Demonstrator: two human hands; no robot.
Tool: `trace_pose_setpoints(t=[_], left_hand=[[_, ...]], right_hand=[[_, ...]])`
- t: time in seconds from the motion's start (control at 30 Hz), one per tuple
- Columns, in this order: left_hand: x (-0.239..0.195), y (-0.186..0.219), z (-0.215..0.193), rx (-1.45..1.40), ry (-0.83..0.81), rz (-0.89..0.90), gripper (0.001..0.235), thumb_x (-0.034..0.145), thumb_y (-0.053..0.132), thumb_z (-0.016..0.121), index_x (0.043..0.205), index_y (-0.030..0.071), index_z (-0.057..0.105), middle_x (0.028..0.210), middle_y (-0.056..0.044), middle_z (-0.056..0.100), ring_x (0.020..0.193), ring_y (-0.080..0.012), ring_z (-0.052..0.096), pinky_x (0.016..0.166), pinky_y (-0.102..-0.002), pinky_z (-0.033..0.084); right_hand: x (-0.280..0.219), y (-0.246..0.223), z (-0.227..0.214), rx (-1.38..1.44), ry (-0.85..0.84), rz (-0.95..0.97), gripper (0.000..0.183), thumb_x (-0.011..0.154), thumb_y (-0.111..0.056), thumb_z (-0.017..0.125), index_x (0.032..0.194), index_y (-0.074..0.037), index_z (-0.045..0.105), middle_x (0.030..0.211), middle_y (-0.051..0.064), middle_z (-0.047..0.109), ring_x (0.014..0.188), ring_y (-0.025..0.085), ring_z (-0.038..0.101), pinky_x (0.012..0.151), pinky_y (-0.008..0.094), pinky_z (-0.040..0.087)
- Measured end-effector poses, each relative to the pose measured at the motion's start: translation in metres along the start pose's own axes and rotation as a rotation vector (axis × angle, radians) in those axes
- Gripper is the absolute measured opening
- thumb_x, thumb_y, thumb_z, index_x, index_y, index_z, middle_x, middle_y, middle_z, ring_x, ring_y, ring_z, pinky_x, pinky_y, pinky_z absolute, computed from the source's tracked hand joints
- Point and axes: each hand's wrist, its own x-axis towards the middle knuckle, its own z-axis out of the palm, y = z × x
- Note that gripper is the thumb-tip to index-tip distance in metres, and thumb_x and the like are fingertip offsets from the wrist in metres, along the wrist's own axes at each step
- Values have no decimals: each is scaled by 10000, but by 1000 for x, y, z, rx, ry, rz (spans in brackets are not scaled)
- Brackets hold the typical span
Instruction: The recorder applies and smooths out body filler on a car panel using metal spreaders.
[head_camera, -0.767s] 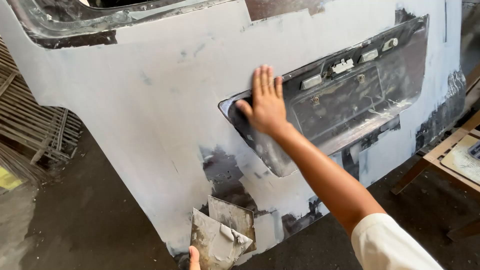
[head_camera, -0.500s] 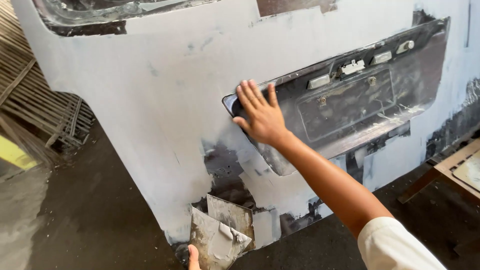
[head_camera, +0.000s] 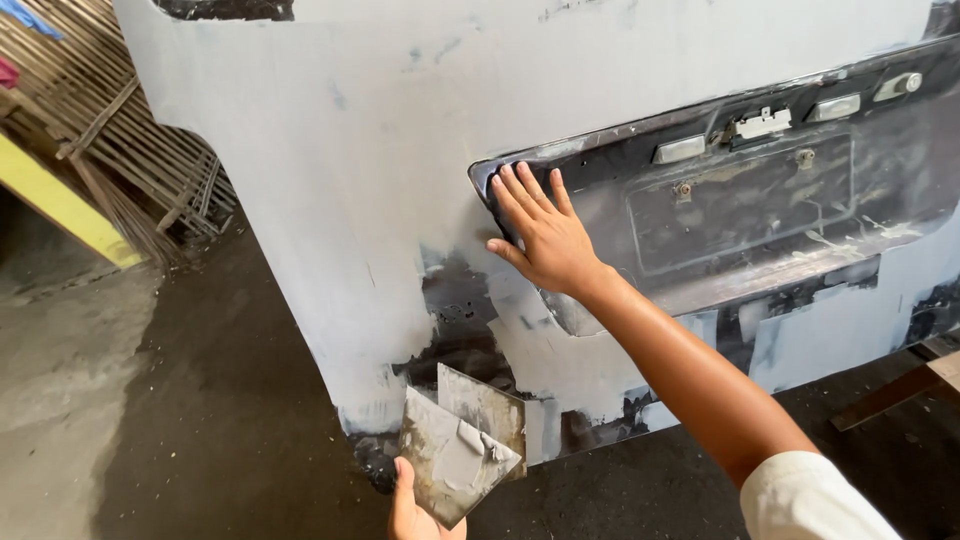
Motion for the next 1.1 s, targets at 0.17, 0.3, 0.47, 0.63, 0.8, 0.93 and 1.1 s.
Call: trace_pose_setpoints(t=[0.17, 0.3, 0.47, 0.63, 0.8, 0.93, 1.1], left_hand=[[-18, -5, 24, 38, 59, 10, 698, 960, 444, 498, 1466, -34, 438, 1451, -242, 539, 1336, -408, 523, 1080, -624, 397], [-25, -7, 18, 24, 17, 54, 679, 975, 421, 495, 1457, -54, 437, 1444, -224, 551, 1324, -390, 536, 1075, -604, 406], [-31, -7, 15, 9, 63, 96, 652, 980, 401, 487, 1446, -53, 448, 1437, -217, 558, 1317, -383, 541, 1070, -606, 407], [-33, -13, 10, 59, -8, 104, 656, 987, 410, 499, 1446, -58, 457, 1434, -215, 565, 1299, -362, 553, 1064, -570, 421], [-32, -24, 6, 67, -21, 70, 656, 985, 414, 511, 1449, -48, 461, 1436, -176, 565, 1299, -328, 550, 1072, -540, 419], [-30, -28, 1, 75, -37, 71, 651, 995, 413, 509, 1442, -59, 469, 1433, -179, 573, 1303, -323, 550, 1073, -522, 420], [-27, -35, -11, 76, -7, 84, 627, 1003, 404, 499, 1434, -51, 480, 1428, -165, 579, 1300, -315, 553, 1076, -507, 423]], right_hand=[[-2, -13, 11, 46, -24, -10, 784, 1030, -519, 518, 1598, -22, 306, 1654, 176, 316, 1559, 343, 204, 1241, 585, 83], [-21, -15, 19, 64, -35, -54, 769, 1051, -475, 517, 1596, 18, 290, 1665, 208, 295, 1568, 332, 208, 1257, 576, 92], [-69, -17, 24, 88, -82, -75, 762, 1037, -438, 539, 1598, 15, 291, 1670, 198, 292, 1574, 319, 210, 1263, 570, 106], [-121, -31, 20, 20, -244, -63, 742, 958, -380, 585, 1567, -32, 339, 1655, 121, 310, 1556, 303, 199, 1237, 566, 102], [-160, -41, 20, 65, -338, -51, 677, 945, -383, 604, 1511, -63, 417, 1622, 77, 332, 1538, 271, 200, 1231, 574, 91], [-191, -48, 25, 114, -308, -29, 677, 941, -382, 593, 1508, -50, 431, 1624, 92, 367, 1540, 280, 205, 1236, 555, 110], [-250, -72, 35, 958, -403, 376, 623, 1030, -438, 517, 1527, -64, 484, 1581, 122, 499, 1484, 258, 400, 1233, 507, 206]])
